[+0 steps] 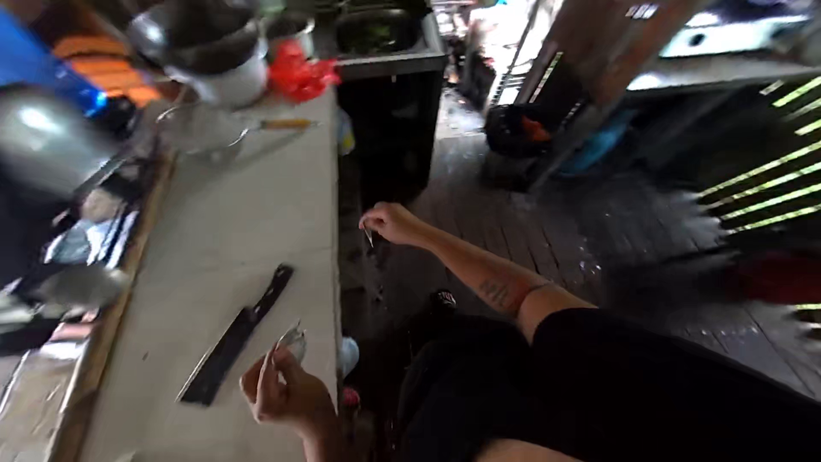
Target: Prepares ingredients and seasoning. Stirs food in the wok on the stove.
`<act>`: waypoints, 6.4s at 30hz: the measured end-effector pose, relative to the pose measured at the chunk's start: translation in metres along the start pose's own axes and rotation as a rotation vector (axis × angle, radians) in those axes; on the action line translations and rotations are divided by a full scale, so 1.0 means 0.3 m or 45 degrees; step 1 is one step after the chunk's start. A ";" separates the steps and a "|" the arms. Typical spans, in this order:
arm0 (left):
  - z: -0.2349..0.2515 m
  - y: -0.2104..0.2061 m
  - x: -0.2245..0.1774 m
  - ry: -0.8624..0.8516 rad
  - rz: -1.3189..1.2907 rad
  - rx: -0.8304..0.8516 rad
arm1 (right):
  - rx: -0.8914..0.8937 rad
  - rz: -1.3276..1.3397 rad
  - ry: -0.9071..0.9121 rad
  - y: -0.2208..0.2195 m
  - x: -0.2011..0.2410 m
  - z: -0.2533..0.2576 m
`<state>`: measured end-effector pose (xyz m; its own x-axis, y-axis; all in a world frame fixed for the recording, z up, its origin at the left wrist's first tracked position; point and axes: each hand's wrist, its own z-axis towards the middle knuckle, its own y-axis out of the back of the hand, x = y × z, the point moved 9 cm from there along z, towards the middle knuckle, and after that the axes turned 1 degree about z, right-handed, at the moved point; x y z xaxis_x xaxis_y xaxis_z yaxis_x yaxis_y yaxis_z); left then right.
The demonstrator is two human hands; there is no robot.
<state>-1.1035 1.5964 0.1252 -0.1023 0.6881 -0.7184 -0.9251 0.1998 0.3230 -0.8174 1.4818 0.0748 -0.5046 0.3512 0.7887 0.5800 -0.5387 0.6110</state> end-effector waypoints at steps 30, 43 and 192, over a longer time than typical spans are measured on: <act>-0.340 -2.374 -0.772 -0.116 -0.397 1.205 | -0.600 0.485 -1.507 1.506 -1.930 -0.752; -0.491 -3.336 -1.376 -0.474 -0.609 1.897 | -0.937 0.554 -1.145 2.416 -2.250 -0.451; -1.742 -5.584 -4.357 0.335 0.184 1.682 | -0.787 2.109 -0.439 5.190 -3.688 -1.345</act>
<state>0.3886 -0.0023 0.2011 -0.3722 0.6367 -0.6754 0.1239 0.7552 0.6436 0.3859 -0.0546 0.1262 0.4798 -0.7094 0.5163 -0.0470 -0.6083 -0.7923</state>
